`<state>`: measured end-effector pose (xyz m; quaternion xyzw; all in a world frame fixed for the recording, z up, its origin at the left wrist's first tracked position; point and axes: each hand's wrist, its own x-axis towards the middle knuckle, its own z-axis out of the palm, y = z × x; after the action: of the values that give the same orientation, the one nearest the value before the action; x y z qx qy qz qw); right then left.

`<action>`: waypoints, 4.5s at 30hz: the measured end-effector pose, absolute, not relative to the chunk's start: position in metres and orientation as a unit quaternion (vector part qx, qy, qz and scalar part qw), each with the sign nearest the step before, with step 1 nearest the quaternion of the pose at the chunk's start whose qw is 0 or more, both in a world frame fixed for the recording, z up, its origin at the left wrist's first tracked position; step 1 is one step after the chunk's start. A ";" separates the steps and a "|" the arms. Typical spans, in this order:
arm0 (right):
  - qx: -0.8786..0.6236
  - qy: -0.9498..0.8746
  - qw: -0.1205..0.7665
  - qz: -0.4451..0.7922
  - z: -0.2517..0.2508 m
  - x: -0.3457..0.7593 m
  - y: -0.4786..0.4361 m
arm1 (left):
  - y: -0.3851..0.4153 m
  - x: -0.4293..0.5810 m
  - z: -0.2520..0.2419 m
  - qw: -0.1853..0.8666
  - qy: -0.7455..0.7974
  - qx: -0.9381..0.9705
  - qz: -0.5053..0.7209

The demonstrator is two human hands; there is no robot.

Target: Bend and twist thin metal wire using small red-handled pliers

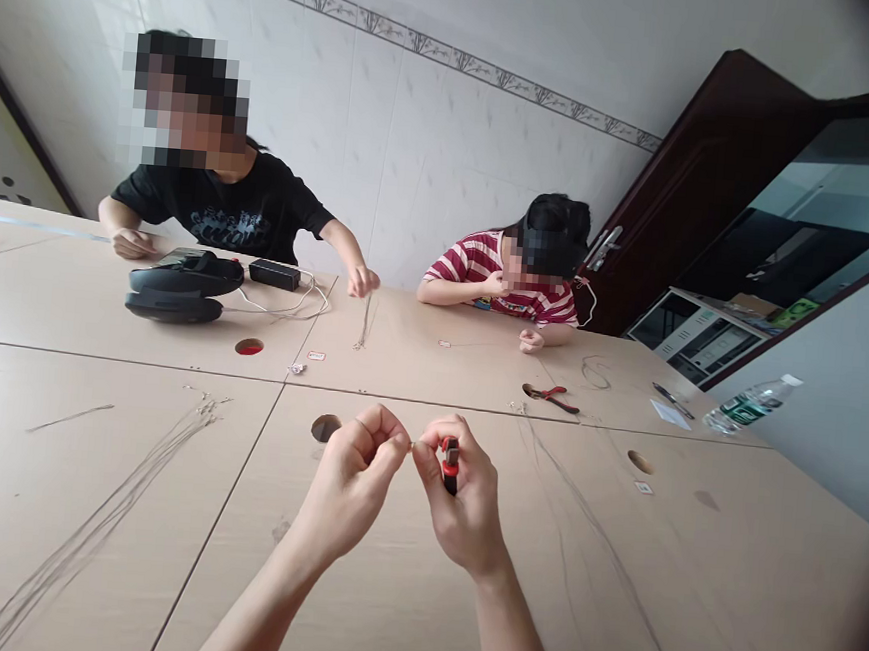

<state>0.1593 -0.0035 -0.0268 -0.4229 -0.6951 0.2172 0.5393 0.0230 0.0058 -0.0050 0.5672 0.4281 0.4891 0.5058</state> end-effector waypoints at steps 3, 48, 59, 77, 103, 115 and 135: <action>-0.428 -0.690 0.537 0.229 -0.026 0.159 -0.004 | 0.007 0.022 -0.006 0.509 0.435 0.564 0.484; -0.557 -0.698 0.432 0.125 -0.040 0.151 0.007 | 0.012 0.031 -0.019 0.422 0.497 0.526 0.547; -0.564 -0.695 0.423 0.137 -0.041 0.150 0.009 | 0.013 0.032 -0.018 0.421 0.507 0.527 0.537; -0.574 -0.683 0.428 0.143 -0.045 0.153 0.011 | 0.018 0.023 -0.022 0.436 0.502 0.595 0.452; -0.547 -0.693 0.446 0.145 -0.047 0.156 0.013 | 0.022 0.028 -0.043 0.479 0.368 0.560 0.567; -0.557 -0.672 0.445 0.201 -0.047 0.157 0.017 | 0.022 0.031 -0.045 0.492 0.397 0.540 0.555; -0.552 -0.660 0.451 0.238 -0.052 0.152 0.016 | 0.028 0.019 -0.029 0.507 0.468 0.522 0.502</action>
<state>0.1519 0.0162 -0.0523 -0.5519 -0.6600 0.2383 0.4506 0.0190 0.0281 -0.0294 0.5219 0.4680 0.5019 0.5067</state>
